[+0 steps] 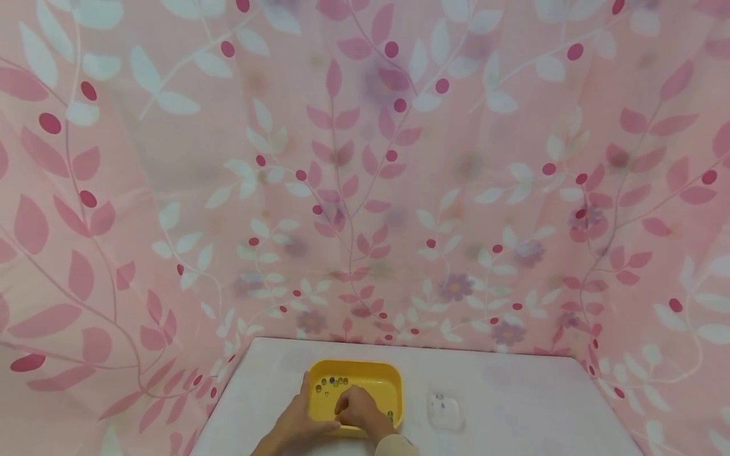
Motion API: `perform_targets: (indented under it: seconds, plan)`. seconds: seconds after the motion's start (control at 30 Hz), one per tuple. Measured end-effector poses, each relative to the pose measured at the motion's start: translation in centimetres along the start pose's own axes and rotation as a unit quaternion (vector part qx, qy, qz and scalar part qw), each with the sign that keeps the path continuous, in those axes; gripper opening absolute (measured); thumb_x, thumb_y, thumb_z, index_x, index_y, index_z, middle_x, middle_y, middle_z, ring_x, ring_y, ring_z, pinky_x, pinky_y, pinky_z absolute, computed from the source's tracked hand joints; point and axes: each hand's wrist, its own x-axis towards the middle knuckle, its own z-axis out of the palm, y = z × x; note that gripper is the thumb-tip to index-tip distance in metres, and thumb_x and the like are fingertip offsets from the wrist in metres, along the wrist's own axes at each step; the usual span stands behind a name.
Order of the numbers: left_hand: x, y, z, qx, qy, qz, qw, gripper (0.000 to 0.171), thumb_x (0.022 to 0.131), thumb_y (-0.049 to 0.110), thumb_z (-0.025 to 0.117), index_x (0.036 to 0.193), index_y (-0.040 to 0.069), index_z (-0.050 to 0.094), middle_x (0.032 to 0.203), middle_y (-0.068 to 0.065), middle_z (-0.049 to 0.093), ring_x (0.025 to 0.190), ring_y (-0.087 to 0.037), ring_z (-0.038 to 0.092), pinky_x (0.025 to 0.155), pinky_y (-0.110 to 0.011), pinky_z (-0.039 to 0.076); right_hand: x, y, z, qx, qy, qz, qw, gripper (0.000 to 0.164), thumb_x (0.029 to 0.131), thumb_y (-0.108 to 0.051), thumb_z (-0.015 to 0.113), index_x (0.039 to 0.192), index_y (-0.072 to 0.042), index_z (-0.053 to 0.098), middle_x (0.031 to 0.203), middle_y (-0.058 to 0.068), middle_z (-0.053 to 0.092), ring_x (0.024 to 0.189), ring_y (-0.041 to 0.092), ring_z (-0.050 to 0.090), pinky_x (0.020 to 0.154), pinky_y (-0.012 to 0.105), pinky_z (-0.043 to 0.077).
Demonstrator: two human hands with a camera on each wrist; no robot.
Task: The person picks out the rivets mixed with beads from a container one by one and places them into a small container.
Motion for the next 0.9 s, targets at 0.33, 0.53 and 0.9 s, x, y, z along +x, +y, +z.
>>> perform_targets:
  seconds: [0.33, 0.53, 0.9]
  plan:
    - [-0.12, 0.20, -0.05, 0.009, 0.001, 0.008, 0.9999, 0.144, 0.063, 0.063, 0.084, 0.156, -0.003, -0.004, 0.124, -0.025, 0.059, 0.092, -0.023, 0.057, 0.071, -0.043, 0.048, -0.24, -0.21, -0.14, 0.050, 0.004, 0.046, 0.998, 0.012, 0.067, -0.001, 0.079, 0.078, -0.004, 0.074, 0.069, -0.003, 0.065, 0.065, 0.007, 0.053, 0.059, 0.024, 0.046]
    - [0.36, 0.20, -0.25, 0.013, 0.006, -0.004, 0.9999, 0.147, 0.059, 0.068, 0.083, 0.157, 0.003, -0.005, 0.121, -0.020, 0.060, 0.086, -0.018, 0.052, 0.069, -0.038, 0.044, -0.06, -0.82, -0.69, 0.053, 0.004, 0.043, 0.998, 0.012, 0.069, 0.004, 0.078, 0.079, -0.003, 0.075, 0.070, 0.001, 0.067, 0.065, 0.008, 0.053, 0.058, 0.024, 0.046]
    - [0.08, 0.07, 0.12, -0.001, 0.003, -0.007, 1.0000, 0.146, 0.059, 0.064, 0.085, 0.157, 0.003, -0.003, 0.116, -0.018, 0.061, 0.084, -0.019, 0.052, 0.069, -0.039, 0.045, -0.38, -0.55, -0.23, 0.056, 0.008, 0.054, 0.997, 0.011, 0.069, 0.001, 0.078, 0.076, -0.004, 0.072, 0.068, -0.002, 0.064, 0.063, 0.009, 0.054, 0.057, 0.024, 0.046]
